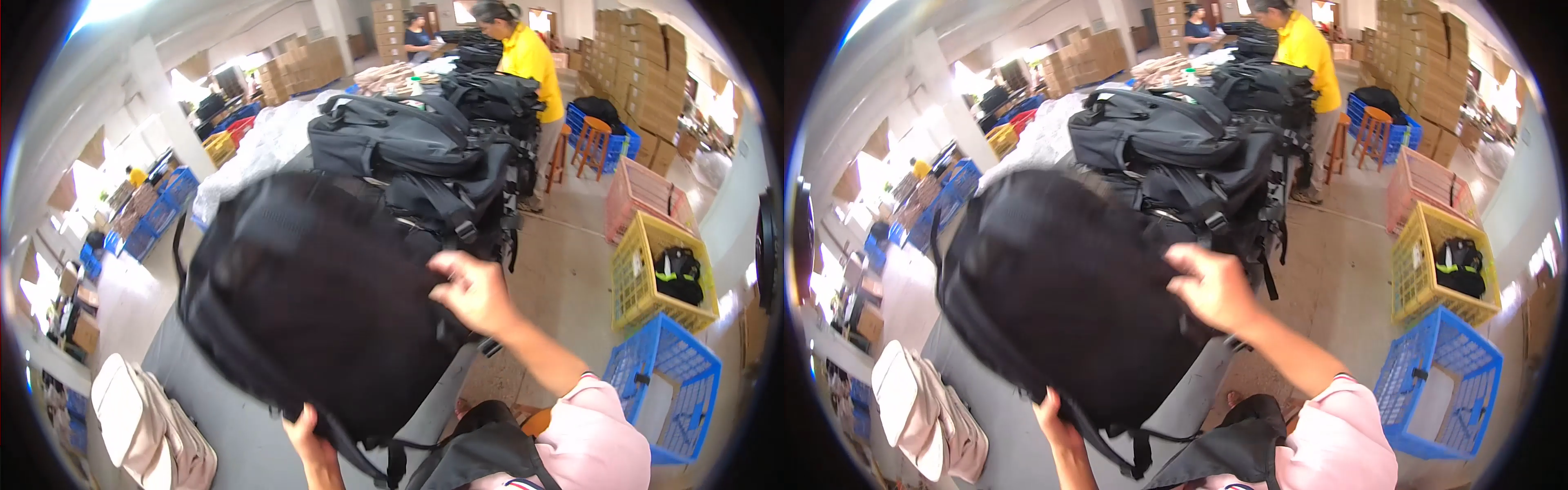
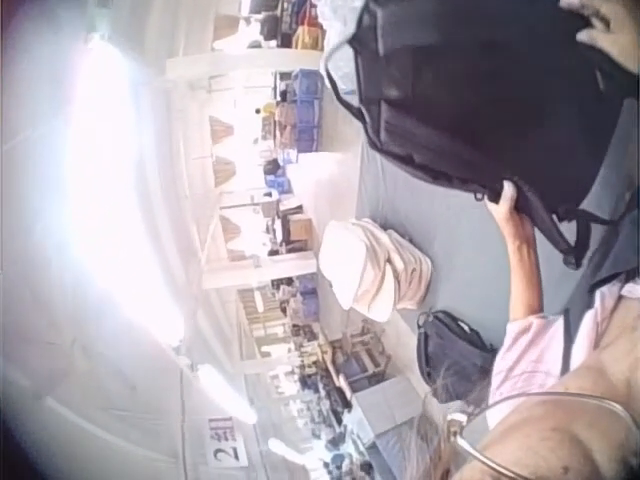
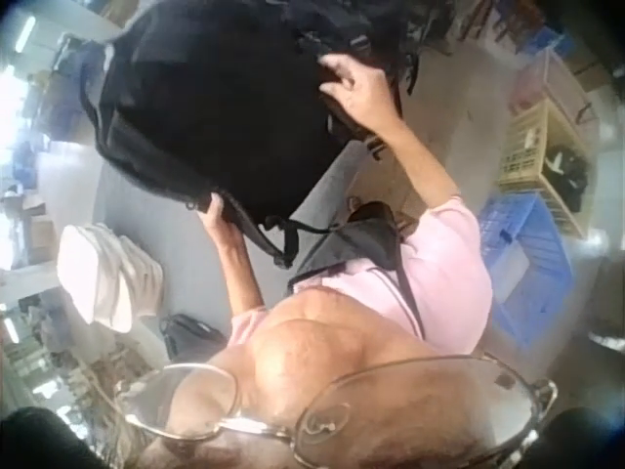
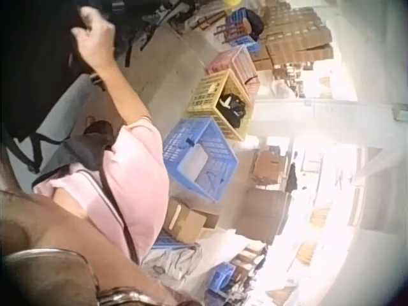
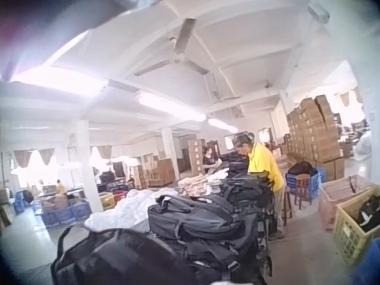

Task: Inspecting and cleaning loose threads or excess material from backpack straps and components using a small tool.

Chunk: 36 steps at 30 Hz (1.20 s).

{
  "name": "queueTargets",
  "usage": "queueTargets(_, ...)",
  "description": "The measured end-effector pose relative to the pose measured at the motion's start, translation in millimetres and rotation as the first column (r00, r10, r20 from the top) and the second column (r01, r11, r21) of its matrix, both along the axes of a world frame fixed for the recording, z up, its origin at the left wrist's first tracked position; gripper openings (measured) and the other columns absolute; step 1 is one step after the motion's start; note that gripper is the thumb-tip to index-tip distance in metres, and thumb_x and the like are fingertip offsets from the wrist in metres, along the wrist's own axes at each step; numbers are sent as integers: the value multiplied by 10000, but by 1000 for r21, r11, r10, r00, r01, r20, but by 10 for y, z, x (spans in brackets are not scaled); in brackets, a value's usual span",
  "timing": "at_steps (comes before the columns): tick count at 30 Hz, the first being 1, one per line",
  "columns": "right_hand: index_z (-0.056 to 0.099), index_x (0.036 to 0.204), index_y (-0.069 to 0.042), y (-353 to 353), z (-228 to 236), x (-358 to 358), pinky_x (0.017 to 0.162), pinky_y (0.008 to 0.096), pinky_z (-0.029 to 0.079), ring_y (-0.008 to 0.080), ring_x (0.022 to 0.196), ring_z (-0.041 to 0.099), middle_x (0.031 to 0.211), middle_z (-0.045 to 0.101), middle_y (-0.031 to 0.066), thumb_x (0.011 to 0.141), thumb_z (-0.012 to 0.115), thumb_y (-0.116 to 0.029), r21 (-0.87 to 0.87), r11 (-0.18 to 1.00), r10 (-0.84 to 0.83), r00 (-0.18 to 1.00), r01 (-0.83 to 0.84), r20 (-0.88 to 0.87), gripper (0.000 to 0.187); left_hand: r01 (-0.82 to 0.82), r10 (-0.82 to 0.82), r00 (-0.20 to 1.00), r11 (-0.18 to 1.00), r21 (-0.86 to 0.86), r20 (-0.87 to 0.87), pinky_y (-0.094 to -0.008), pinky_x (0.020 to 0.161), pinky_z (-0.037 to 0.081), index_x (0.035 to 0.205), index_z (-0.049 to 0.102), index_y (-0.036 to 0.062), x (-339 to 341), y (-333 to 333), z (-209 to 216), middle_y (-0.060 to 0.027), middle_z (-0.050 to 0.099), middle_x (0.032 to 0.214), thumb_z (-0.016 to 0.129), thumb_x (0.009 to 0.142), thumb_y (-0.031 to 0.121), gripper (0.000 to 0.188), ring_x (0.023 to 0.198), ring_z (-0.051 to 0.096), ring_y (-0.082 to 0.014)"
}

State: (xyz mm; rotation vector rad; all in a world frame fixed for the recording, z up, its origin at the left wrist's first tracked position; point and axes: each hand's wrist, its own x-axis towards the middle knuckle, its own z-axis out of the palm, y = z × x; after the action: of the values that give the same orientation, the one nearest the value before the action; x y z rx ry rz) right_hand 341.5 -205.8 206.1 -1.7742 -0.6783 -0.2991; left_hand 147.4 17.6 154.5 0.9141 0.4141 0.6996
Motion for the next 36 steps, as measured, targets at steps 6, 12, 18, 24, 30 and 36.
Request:
queueTargets(6,601,1156,-57,-1097,1242,919,678,218,448,92,797,626,1031,662,71,957,485,-163,169,923,-384,847,345,369,254,429,-409,873,903,-19,267,-352,871,482,1209,504,14,1736,-593,1332,-86,605,1117,631,856,95,384,994,596,-213)
queueTargets(12,606,1143,-60,-1421,1012,1605,909,282,386,154,1106,545,1194,609,73,984,439,-246,341,851,-517,753,400,407,296,446,-344,866,860,-250,361,-365,869,487,1137,546,-26,3633,-885,1801,-132,585,1149,679,835,122,361,999,581,-253)
queueTargets(18,580,1082,-41,-941,-83,2631,1027,317,353,227,1215,503,1266,567,116,943,487,-116,228,957,-216,966,181,139,184,77,-37,991,946,-314,132,-341,792,526,1077,575,-57,4645,-868,335,-126,628,1033,677,829,86,304,878,616,-251)
queueTargets(24,524,1199,-21,-626,-188,2556,954,283,411,202,1130,565,1225,593,86,935,476,-57,295,952,-125,983,81,136,271,-32,23,999,942,-333,-32,-369,869,512,1100,547,-120,4318,-728,630,-165,593,1122,599,901,116,313,935,603,-265)
queueTargets(30,512,1182,-35,-931,-370,2768,1005,309,376,235,1186,531,1248,574,98,942,460,-67,272,960,-75,996,58,55,248,92,-76,995,951,-297,65,-387,902,491,1176,513,-100,4287,-1088,553,-156,572,1172,570,929,219,407,1007,580,-288)
queueTargets(36,516,1183,-42,-1186,-255,2616,1023,313,352,227,1204,512,1271,564,72,946,469,-103,266,964,-4,999,-7,40,249,165,-153,983,979,-120,105,-418,901,478,1414,173,58,4238,-1057,440,-140,408,1324,674,845,367,818,1117,505,-262)
